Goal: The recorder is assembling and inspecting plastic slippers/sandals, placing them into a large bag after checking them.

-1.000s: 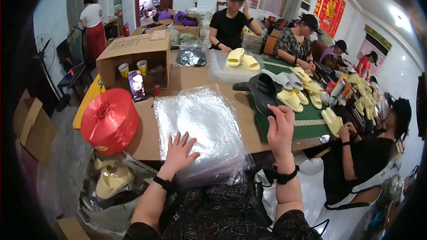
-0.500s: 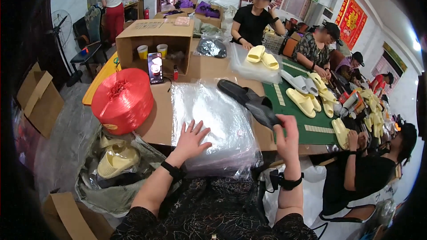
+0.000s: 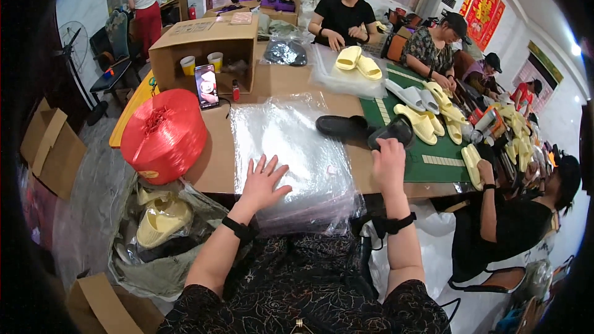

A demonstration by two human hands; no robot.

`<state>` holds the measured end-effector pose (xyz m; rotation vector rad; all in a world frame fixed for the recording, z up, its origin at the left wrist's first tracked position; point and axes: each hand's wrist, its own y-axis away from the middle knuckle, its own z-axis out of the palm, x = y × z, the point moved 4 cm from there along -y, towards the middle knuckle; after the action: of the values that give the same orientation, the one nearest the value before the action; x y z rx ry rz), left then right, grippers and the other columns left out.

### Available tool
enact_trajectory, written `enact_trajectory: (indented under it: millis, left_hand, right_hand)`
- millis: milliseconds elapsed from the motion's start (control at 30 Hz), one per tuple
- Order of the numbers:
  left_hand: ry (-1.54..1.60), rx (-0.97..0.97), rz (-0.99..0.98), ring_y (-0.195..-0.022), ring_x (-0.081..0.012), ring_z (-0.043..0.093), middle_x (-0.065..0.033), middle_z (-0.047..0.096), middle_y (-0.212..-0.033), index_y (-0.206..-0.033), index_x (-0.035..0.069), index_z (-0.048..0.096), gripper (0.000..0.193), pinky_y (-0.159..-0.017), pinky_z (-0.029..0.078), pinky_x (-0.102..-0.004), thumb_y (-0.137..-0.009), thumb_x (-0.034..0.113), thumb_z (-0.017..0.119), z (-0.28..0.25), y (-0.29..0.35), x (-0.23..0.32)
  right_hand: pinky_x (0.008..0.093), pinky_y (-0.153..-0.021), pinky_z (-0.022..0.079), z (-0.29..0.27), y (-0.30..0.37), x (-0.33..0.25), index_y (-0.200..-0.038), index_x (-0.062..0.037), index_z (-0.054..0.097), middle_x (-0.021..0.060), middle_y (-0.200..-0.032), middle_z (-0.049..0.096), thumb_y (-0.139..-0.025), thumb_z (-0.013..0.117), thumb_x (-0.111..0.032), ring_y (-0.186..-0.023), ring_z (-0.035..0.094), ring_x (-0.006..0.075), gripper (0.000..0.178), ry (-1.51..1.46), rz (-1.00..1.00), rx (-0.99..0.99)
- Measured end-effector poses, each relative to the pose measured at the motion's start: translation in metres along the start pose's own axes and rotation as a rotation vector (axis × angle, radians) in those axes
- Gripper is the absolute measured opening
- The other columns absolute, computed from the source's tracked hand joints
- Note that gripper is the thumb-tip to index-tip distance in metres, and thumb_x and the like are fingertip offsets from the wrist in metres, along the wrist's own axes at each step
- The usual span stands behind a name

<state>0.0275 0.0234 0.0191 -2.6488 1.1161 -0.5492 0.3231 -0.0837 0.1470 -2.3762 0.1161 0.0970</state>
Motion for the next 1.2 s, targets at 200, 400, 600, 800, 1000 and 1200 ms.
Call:
enact_trajectory:
  millis: [200, 400, 600, 800, 1000, 1200]
  left_hand:
    - [-0.003, 0.007, 0.007, -0.141, -0.0432, 0.027, -0.0157, 0.039, -0.15, -0.137, 0.02, 0.053, 0.062, -0.113, 0.014, -0.0622, -0.089, 0.059, 0.053, -0.002, 0.001, -0.001]
    - [0.024, 0.01, 0.013, -0.141, -0.0432, 0.027, -0.0157, 0.038, -0.151, -0.138, 0.021, 0.053, 0.063, -0.114, 0.014, -0.0621, -0.089, 0.061, 0.052, 0.002, 0.001, -0.006]
    - [0.014, -0.008, 0.012, -0.142, -0.0419, 0.026, -0.0141, 0.037, -0.152, -0.139, 0.024, 0.051, 0.063, -0.115, 0.012, -0.0606, -0.089, 0.061, 0.052, 0.002, -0.002, -0.002]
    - [-0.025, -0.048, -0.025, -0.143, -0.0405, 0.024, -0.0125, 0.035, -0.153, -0.14, 0.024, 0.051, 0.064, -0.115, 0.011, -0.0601, -0.089, 0.063, 0.05, 0.006, 0.0, -0.004]
    - [-0.013, -0.048, -0.016, -0.143, -0.0402, 0.024, -0.0129, 0.035, -0.153, -0.14, 0.024, 0.051, 0.064, -0.115, 0.011, -0.0603, -0.09, 0.064, 0.048, 0.003, -0.001, -0.003]
    - [-0.016, -0.045, -0.02, -0.144, -0.0396, 0.023, -0.013, 0.035, -0.153, -0.14, 0.024, 0.05, 0.064, -0.115, 0.011, -0.0603, -0.09, 0.064, 0.048, 0.003, -0.001, -0.006]
  right_hand:
    - [0.0447, -0.084, 0.044, 0.061, 0.031, 0.009, -0.111, -0.0022, 0.058, 0.0138, -0.102, 0.055, -0.076, 0.068, -0.009, -0.098, 0.053, 0.0345, 0.037, -0.113, 0.002, -0.114]
    - [0.0402, -0.076, 0.048, 0.1, 0.024, 0.019, -0.096, -0.0015, 0.062, 0.0149, -0.091, 0.058, -0.077, 0.077, -0.024, -0.084, 0.059, 0.0312, 0.033, -0.556, 0.268, -0.156]
    - [0.0443, -0.086, 0.052, 0.13, -0.021, 0.067, -0.122, 0.0145, 0.047, 0.0303, -0.106, 0.065, -0.082, 0.052, -0.073, -0.099, 0.066, 0.0401, 0.096, 0.063, 0.734, -0.402]
    - [0.0388, -0.079, 0.055, 0.158, -0.048, 0.072, -0.143, 0.0177, 0.018, 0.0247, -0.106, 0.067, -0.082, 0.059, -0.066, -0.094, 0.069, 0.0327, 0.111, 0.194, 0.78, -0.443]
    - [0.0445, -0.077, 0.055, 0.16, -0.045, 0.099, -0.143, 0.0085, 0.03, 0.024, -0.103, 0.068, -0.088, 0.057, -0.051, -0.091, 0.069, 0.035, 0.085, 0.162, 0.753, -0.345]
    - [0.0485, -0.085, 0.052, 0.138, -0.028, 0.117, -0.15, -0.0138, 0.032, 0.0244, -0.127, 0.053, -0.089, 0.052, -0.063, -0.111, 0.056, 0.0413, 0.08, 0.311, 0.719, -0.314]
